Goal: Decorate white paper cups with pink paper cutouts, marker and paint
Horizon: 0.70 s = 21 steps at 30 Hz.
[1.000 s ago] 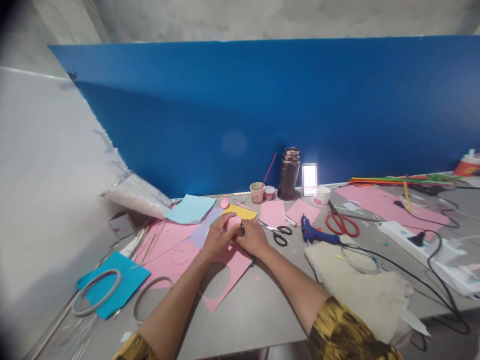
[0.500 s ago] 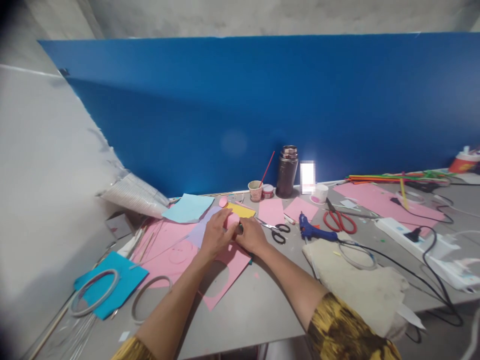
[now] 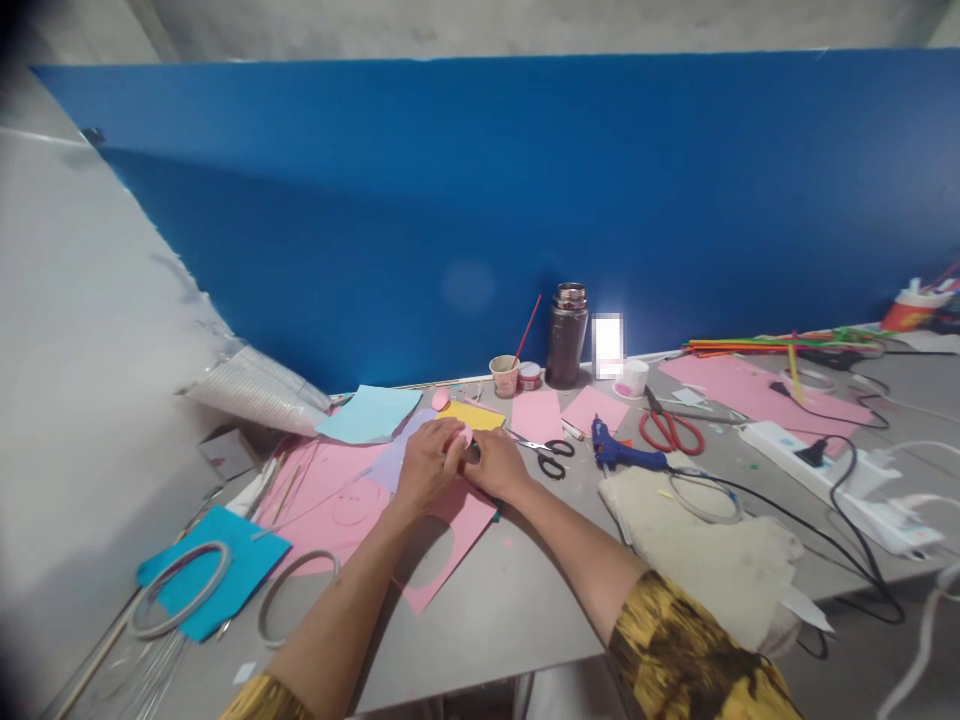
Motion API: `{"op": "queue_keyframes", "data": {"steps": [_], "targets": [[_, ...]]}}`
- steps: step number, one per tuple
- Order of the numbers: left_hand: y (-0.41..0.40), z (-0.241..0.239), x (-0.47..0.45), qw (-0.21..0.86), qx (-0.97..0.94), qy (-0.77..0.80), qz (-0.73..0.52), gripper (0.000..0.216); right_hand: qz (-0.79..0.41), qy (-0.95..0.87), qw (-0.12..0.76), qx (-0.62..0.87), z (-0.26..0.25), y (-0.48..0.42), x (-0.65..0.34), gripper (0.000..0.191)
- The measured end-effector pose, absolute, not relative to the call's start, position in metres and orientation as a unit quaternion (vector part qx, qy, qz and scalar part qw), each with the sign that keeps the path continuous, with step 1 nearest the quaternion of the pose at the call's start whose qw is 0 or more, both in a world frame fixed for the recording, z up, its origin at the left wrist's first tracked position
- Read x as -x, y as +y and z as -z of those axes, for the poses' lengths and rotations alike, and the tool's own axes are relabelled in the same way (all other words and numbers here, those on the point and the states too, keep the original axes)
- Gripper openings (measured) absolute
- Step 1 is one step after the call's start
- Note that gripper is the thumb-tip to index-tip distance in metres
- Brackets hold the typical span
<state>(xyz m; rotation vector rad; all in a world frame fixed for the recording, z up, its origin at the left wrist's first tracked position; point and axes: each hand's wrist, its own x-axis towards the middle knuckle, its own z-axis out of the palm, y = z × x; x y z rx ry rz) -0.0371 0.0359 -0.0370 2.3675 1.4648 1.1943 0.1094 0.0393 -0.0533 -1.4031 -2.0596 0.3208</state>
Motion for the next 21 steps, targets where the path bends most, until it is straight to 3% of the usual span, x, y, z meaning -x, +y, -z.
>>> {"op": "queue_keyframes", "data": {"steps": [6, 12, 16, 21], "targets": [[0.036, 0.041, 0.038, 0.064, -0.778, 0.47, -0.412, 0.031, -0.135, -0.771, 0.318, 0.535, 0.053, 0.038, -0.11, 0.012], [0.029, 0.04, 0.048, 0.234, -0.687, 0.487, -0.487, 0.081, -0.152, -0.75, 0.347, 0.543, 0.053, 0.04, -0.112, 0.023], [0.025, 0.038, 0.05, 0.381, -0.633, 0.472, -0.481, 0.076, -0.153, -0.732, 0.374, 0.549, 0.05, 0.042, -0.114, 0.022], [0.021, 0.036, 0.04, 0.337, -0.662, 0.464, -0.482, 0.062, -0.143, -0.721, 0.401, 0.546, 0.045, 0.042, -0.117, 0.026]]}}
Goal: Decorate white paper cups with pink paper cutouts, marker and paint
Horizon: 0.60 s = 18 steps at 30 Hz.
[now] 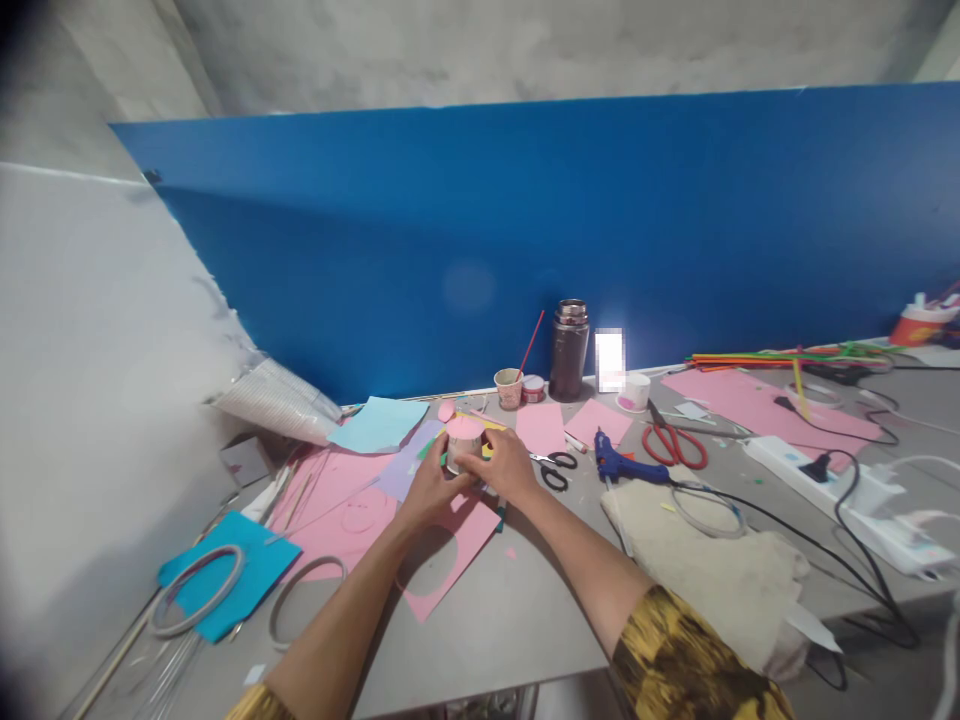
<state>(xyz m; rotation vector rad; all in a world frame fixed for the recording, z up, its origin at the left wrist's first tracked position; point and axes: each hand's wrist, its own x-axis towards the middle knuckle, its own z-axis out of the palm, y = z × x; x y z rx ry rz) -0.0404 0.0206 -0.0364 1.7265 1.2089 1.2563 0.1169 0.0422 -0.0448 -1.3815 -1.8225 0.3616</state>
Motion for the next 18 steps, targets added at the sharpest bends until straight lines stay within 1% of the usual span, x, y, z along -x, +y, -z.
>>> {"op": "queue_keyframes", "data": {"steps": [2, 3, 5, 8, 10, 13, 15, 17, 18], "targets": [[0.02, 0.036, 0.039, 0.336, -0.649, 0.468, -0.498, 0.052, -0.14, -0.724, 0.414, 0.534, 0.044, 0.042, -0.118, 0.026], [0.021, 0.036, 0.04, 0.352, -0.639, 0.462, -0.504, 0.049, -0.143, -0.725, 0.425, 0.523, 0.044, 0.041, -0.119, 0.026], [0.023, 0.035, 0.045, 0.423, -0.604, 0.432, -0.52, 0.049, -0.165, -0.721, 0.456, 0.495, 0.044, 0.041, -0.12, 0.026], [0.027, 0.033, 0.054, 0.564, -0.518, 0.342, -0.544, 0.057, -0.193, -0.707, 0.503, 0.458, 0.044, 0.041, -0.122, 0.025], [0.027, 0.03, 0.058, 0.619, -0.478, 0.294, -0.549, 0.059, -0.191, -0.706, 0.515, 0.448, 0.044, 0.041, -0.123, 0.022], [0.026, 0.029, 0.058, 0.642, -0.46, 0.279, -0.547, 0.058, -0.177, -0.715, 0.514, 0.44, 0.045, 0.04, -0.123, 0.02], [0.027, 0.03, 0.056, 0.636, -0.448, 0.293, -0.556, 0.059, -0.143, -0.736, 0.498, 0.435, 0.045, 0.037, -0.123, 0.026], [0.028, 0.034, 0.053, 0.614, -0.44, 0.32, -0.572, 0.062, -0.075, -0.765, 0.46, 0.446, 0.045, 0.034, -0.121, 0.029], [0.029, 0.036, 0.052, 0.595, -0.443, 0.34, -0.579, 0.063, -0.033, -0.777, 0.426, 0.463, 0.044, 0.032, -0.121, 0.028]]}}
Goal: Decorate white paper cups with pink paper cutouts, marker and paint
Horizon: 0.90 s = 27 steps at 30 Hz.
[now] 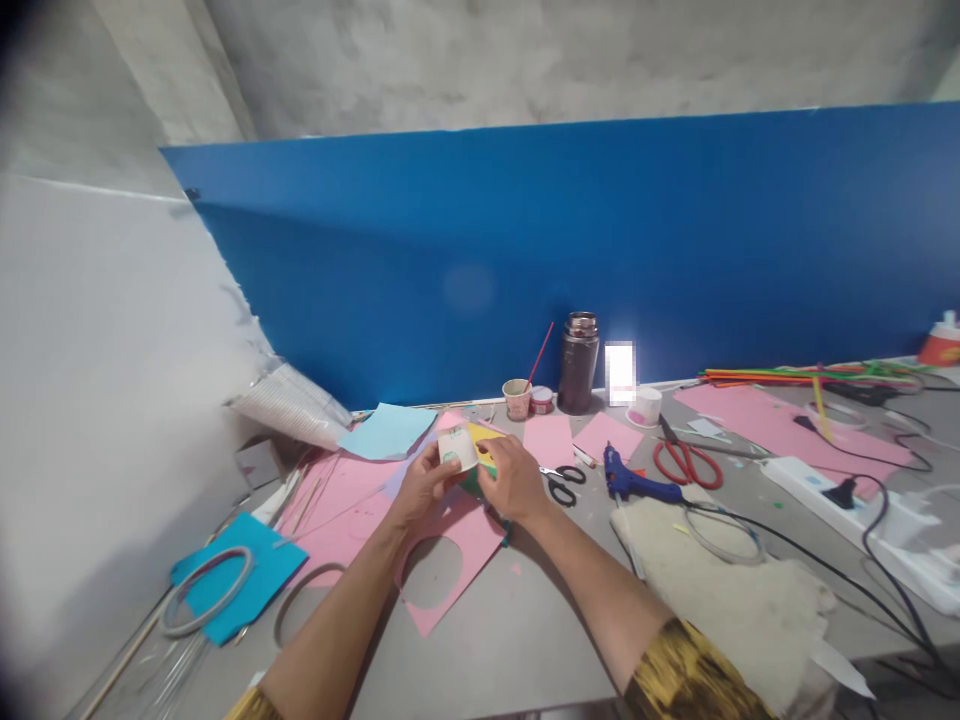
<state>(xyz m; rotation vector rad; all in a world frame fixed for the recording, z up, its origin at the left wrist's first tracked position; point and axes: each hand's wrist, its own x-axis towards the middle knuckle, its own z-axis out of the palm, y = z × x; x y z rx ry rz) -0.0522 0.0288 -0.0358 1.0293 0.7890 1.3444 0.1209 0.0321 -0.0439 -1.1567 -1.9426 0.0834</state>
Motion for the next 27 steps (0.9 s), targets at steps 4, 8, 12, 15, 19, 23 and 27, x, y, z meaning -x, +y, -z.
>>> {"op": "queue_keyframes", "data": {"steps": [4, 8, 12, 15, 19, 23, 27], "targets": [[0.028, 0.041, 0.047, 0.498, -0.505, 0.404, -0.578, 0.062, 0.052, -0.781, 0.293, 0.549, 0.039, 0.028, -0.119, 0.016], [0.021, 0.036, 0.041, 0.446, -0.573, 0.422, -0.543, 0.063, 0.043, -0.752, 0.281, 0.594, 0.04, 0.033, -0.121, 0.021], [0.015, 0.031, 0.037, 0.399, -0.607, 0.448, -0.521, 0.061, 0.018, -0.73, 0.292, 0.617, 0.047, 0.041, -0.125, 0.027], [0.014, 0.032, 0.038, 0.322, -0.619, 0.475, -0.536, 0.04, -0.003, -0.741, 0.302, 0.599, 0.052, 0.043, -0.126, 0.031], [0.011, 0.034, 0.041, 0.202, -0.648, 0.552, -0.484, 0.007, -0.019, -0.763, 0.317, 0.563, 0.053, 0.042, -0.123, 0.035], [0.009, 0.032, 0.043, 0.108, -0.672, 0.651, -0.336, 0.017, -0.013, -0.774, 0.328, 0.541, 0.054, 0.039, -0.119, 0.037], [0.011, 0.032, 0.046, 0.07, -0.674, 0.675, -0.294, 0.023, 0.011, -0.781, 0.33, 0.53, 0.054, 0.037, -0.119, 0.032]]}}
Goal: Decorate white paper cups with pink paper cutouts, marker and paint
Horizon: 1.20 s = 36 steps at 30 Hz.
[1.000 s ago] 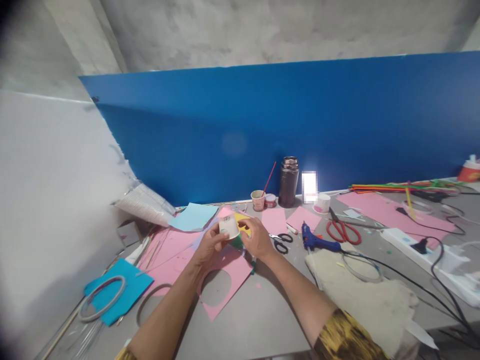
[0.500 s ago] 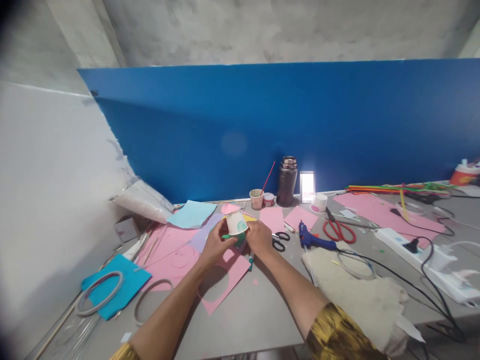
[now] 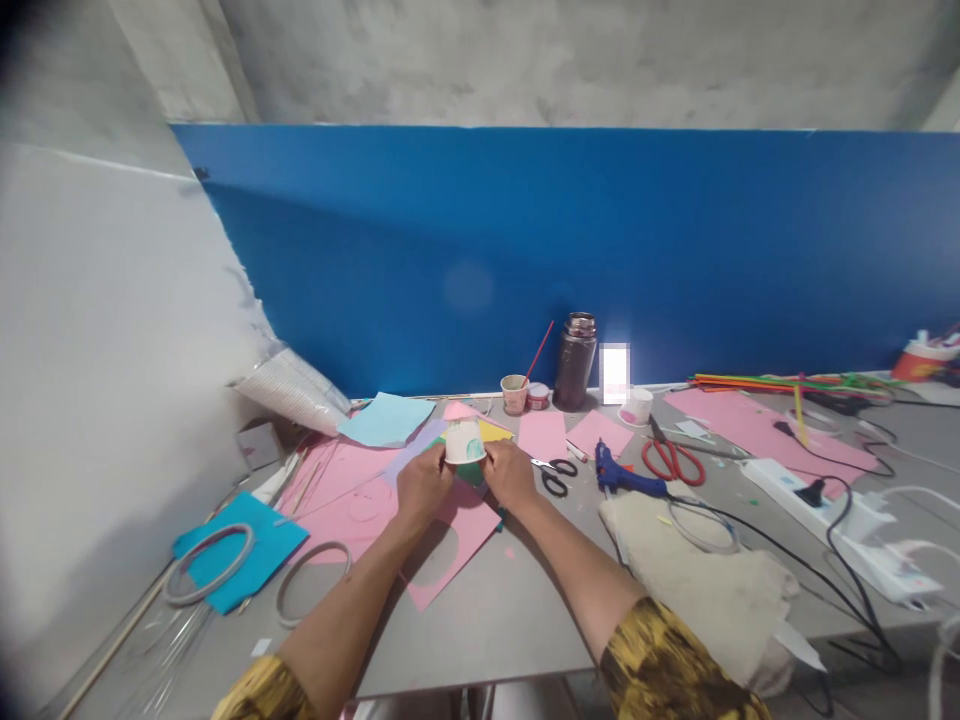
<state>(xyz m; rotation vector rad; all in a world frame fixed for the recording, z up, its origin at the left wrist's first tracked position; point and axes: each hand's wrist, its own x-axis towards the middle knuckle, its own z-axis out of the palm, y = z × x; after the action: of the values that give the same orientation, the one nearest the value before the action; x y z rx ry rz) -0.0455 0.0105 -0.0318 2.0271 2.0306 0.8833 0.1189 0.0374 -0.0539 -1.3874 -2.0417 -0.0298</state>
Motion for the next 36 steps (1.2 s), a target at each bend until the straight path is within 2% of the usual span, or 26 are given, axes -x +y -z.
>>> {"op": "queue_keyframes", "data": {"steps": [4, 10, 15, 18, 19, 22, 25, 30, 36], "targets": [[0.015, 0.035, 0.049, 0.096, -0.651, 0.68, -0.323, 0.024, 0.044, -0.788, 0.327, 0.521, 0.051, 0.035, -0.121, 0.021], [0.018, 0.038, 0.052, 0.129, -0.649, 0.665, -0.346, 0.024, 0.088, -0.802, 0.303, 0.507, 0.046, 0.03, -0.121, 0.023], [0.016, 0.037, 0.049, 0.133, -0.636, 0.649, -0.397, 0.01, 0.114, -0.792, 0.293, 0.524, 0.045, 0.029, -0.121, 0.024], [0.015, 0.037, 0.048, 0.152, -0.621, 0.644, -0.419, 0.012, 0.121, -0.786, 0.288, 0.533, 0.046, 0.031, -0.122, 0.023], [0.015, 0.036, 0.048, 0.195, -0.6, 0.638, -0.442, 0.013, 0.123, -0.785, 0.287, 0.535, 0.046, 0.032, -0.122, 0.023], [0.017, 0.034, 0.048, 0.412, -0.461, 0.577, -0.533, 0.017, 0.127, -0.783, 0.281, 0.541, 0.045, 0.033, -0.123, 0.024], [0.021, 0.031, 0.048, 0.556, -0.352, 0.522, -0.543, 0.009, 0.127, -0.786, 0.275, 0.539, 0.044, 0.034, -0.123, 0.024], [0.022, 0.029, 0.048, 0.668, -0.271, 0.459, -0.519, 0.008, 0.113, -0.787, 0.276, 0.54, 0.043, 0.033, -0.119, 0.026], [0.024, 0.034, 0.048, 0.709, -0.219, 0.411, -0.53, 0.006, 0.057, -0.783, 0.307, 0.538, 0.042, 0.031, -0.117, 0.026]]}}
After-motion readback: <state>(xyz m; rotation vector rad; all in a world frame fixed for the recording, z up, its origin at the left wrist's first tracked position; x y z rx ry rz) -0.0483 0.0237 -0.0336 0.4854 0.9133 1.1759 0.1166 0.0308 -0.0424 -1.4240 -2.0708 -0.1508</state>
